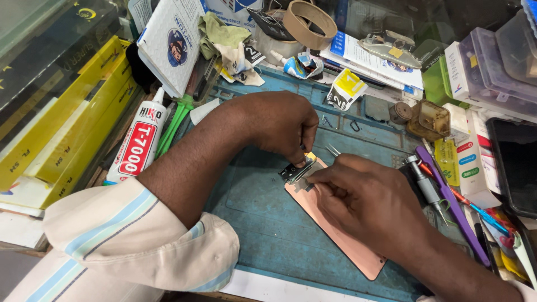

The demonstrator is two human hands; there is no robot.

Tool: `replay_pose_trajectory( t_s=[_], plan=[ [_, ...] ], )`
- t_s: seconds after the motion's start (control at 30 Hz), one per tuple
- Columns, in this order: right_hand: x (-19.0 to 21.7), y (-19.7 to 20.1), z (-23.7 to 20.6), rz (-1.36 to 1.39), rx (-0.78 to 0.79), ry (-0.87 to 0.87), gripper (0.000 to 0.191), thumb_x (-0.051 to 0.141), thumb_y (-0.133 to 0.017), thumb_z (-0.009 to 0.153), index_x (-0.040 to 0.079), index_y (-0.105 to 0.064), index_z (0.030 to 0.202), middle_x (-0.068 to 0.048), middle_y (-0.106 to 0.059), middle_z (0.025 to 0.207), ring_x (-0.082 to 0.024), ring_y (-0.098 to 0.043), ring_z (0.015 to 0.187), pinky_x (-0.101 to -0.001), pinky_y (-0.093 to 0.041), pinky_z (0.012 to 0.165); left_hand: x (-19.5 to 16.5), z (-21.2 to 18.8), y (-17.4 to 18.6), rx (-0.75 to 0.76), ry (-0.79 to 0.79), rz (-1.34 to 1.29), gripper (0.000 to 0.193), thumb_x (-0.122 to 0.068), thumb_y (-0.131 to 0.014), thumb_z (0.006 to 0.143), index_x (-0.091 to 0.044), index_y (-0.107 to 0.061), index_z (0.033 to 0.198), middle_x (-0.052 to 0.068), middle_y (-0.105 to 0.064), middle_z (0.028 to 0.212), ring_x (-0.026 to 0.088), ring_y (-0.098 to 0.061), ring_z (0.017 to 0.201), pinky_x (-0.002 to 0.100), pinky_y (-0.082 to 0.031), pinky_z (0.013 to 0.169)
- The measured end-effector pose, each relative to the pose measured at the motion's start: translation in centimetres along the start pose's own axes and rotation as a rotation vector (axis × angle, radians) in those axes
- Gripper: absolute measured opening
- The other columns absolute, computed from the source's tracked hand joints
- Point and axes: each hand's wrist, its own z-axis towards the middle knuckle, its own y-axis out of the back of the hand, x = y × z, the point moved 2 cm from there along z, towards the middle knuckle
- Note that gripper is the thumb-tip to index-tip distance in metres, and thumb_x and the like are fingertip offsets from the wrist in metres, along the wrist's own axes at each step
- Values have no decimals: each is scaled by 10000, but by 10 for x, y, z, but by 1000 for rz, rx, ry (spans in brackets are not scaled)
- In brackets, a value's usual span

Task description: The person uses tweezers to carefully place and adjust small components on the back of a smartphone. They repeatedly pick up tiny parts and position them on the device's internal circuitry.

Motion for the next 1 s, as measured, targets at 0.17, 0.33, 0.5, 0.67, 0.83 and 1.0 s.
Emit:
replay_pose_trajectory(
  t_s=[0.17,0.33,0.5,0.67,0.83,1.0],
  plan=[
    [-18,13,8,-7,-158,-29,146,121,-752,815,61,-774,946,-64,-714,775,-159,-717,592,-317,-568,562,1,-1,1,0,-59,-8,351,-300,-879,672,-153,-787,977,18,-780,890,182,-744,828,346,-572,737],
    [-35,17,12,21,-213,-110,145,93,-738,837,46,-761,973,-69,-724,792,-149,-726,595,-289,-578,560,1,-3,2,88,-1,-372,342,-253,-707,820,-167,-712,1151,12,-821,863,192,-750,717,356,-591,649],
    [-39,13,16,-30,-99,-181,155,100,-744,808,75,-782,956,-64,-745,778,-160,-730,598,-314,-581,577,-10,-4,-2,94,17,-259,284,-191,-776,716,-126,-706,984,5,-784,782,174,-744,666,357,-565,591],
    [-37,15,15,-30,-119,-151,162,127,-750,833,72,-770,984,-69,-749,825,-170,-747,640,-324,-587,588,-26,-11,-4,2,-40,-13,237,-238,-855,680,-124,-742,855,34,-776,809,197,-744,746,359,-574,676],
    [-32,14,12,-8,-166,-94,194,132,-737,856,79,-763,1041,-78,-755,864,-187,-748,640,-332,-578,561,-37,-16,-7,-36,45,173,154,-240,-819,698,-149,-780,815,50,-776,893,262,-729,890,424,-569,769],
    [-32,13,13,-132,-246,61,185,161,-761,886,131,-792,1065,-93,-771,923,-257,-735,731,-379,-562,650,-41,-13,-13,-4,209,341,332,-334,-857,738,-130,-785,990,109,-750,1051,317,-728,1000,459,-578,829]
  ],
)
